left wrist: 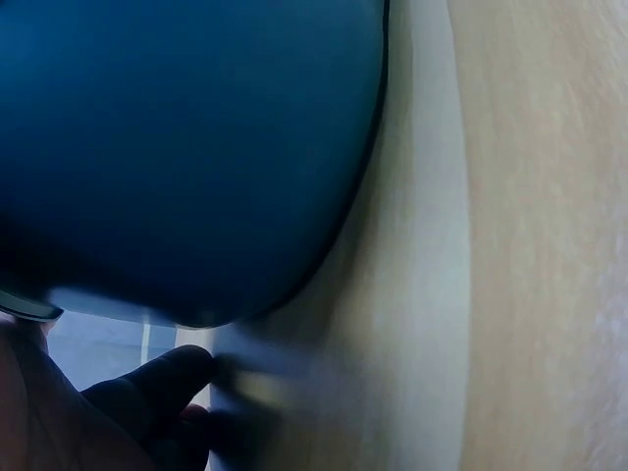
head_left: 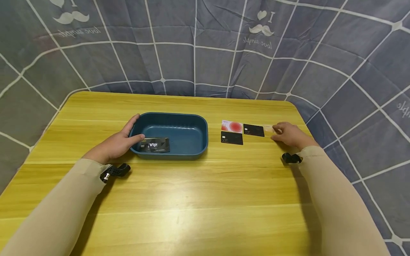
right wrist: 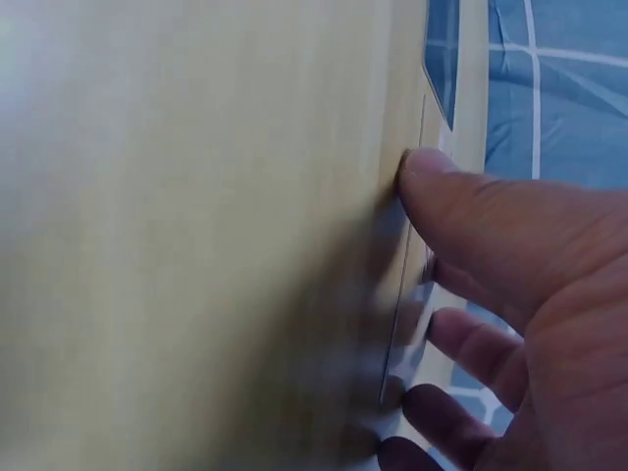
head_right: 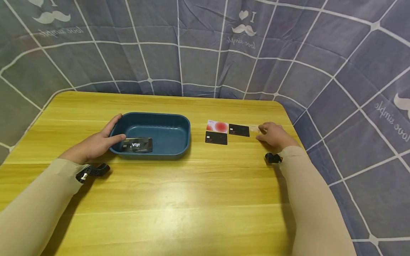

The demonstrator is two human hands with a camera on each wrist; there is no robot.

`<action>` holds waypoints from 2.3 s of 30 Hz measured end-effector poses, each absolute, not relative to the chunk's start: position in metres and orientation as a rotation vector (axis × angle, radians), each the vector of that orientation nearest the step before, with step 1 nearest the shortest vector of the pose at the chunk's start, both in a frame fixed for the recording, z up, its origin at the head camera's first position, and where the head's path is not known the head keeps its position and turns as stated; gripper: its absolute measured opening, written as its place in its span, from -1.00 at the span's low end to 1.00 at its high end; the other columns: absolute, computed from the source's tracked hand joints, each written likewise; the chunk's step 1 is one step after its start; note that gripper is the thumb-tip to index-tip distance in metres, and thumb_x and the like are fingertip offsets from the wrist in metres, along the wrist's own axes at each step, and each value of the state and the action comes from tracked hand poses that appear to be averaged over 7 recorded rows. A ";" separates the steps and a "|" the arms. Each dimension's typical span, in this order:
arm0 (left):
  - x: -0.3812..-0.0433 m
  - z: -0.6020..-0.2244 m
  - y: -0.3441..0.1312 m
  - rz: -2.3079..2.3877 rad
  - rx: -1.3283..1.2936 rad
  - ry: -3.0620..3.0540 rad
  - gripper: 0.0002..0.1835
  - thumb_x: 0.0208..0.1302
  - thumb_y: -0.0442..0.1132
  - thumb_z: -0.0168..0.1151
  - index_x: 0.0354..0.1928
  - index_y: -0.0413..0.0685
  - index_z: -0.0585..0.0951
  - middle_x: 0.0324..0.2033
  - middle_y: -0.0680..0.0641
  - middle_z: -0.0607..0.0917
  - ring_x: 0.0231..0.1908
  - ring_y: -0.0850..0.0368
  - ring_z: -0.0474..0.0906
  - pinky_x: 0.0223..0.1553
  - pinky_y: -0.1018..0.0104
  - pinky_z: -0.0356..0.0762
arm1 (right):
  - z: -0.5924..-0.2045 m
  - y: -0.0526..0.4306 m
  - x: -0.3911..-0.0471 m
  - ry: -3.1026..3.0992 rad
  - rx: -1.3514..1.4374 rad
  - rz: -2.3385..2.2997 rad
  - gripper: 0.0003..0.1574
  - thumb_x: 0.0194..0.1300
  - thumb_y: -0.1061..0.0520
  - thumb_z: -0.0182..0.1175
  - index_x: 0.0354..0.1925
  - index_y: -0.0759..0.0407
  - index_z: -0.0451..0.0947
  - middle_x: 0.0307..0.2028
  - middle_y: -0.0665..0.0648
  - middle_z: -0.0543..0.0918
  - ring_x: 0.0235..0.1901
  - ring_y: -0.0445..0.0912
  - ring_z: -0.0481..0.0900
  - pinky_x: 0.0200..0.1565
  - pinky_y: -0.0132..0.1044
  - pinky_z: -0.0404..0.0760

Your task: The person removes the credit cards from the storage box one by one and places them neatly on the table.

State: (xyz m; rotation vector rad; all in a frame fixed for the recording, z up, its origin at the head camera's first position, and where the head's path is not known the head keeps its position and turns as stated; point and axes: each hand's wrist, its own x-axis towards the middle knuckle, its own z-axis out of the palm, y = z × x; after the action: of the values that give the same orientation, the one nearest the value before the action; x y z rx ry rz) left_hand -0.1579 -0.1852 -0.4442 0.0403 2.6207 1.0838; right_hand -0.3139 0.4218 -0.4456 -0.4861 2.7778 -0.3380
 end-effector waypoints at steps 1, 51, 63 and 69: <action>-0.158 -0.444 -0.185 1.085 0.041 2.620 -0.04 0.59 0.33 -0.06 0.60 0.66 -0.56 0.68 -0.22 -0.43 0.57 -0.65 -0.17 0.42 -0.66 -0.07 | -0.446 0.422 -0.313 2.781 -0.489 -0.334 -0.18 0.57 -0.02 0.20 0.54 0.43 0.27 0.51 0.56 0.26 0.51 0.51 0.14 0.52 0.43 0.09; -0.159 -0.449 -0.185 1.056 0.061 2.652 -0.02 0.62 0.28 -0.05 0.63 0.53 -0.55 0.68 -0.23 -0.43 0.55 -0.68 -0.11 0.40 -0.65 0.00 | -0.453 0.387 -0.310 2.758 -0.680 -0.298 -0.34 0.60 0.02 0.17 0.54 0.16 0.39 0.58 0.49 0.15 0.56 0.47 0.08 0.54 0.47 -0.11; -0.156 -0.447 -0.183 1.103 0.047 2.623 -0.04 0.61 0.29 -0.04 0.60 0.65 -0.55 0.68 -0.19 -0.44 0.57 -0.64 -0.18 0.42 -0.65 -0.06 | -0.456 0.386 -0.315 2.754 -0.658 -0.304 -0.32 0.60 0.00 0.17 0.55 0.17 0.37 0.59 0.49 0.14 0.56 0.49 0.07 0.54 0.45 -0.01; -0.157 -0.446 -0.182 1.093 0.050 2.616 -0.04 0.60 0.31 -0.05 0.60 0.64 -0.56 0.68 -0.16 -0.46 0.57 -0.63 -0.12 0.43 -0.63 -0.02 | -0.432 0.347 -0.304 2.818 -0.706 -0.520 -0.30 0.58 0.01 0.22 0.55 0.16 0.37 0.58 0.41 0.24 0.58 0.39 0.13 0.53 0.37 0.17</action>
State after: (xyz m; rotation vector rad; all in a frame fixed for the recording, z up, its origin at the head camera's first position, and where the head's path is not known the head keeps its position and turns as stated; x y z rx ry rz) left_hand -0.1575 -0.1820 -0.4461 0.0502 2.6161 1.0931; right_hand -0.3040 0.3466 -0.4317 -0.7064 2.8182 -0.5197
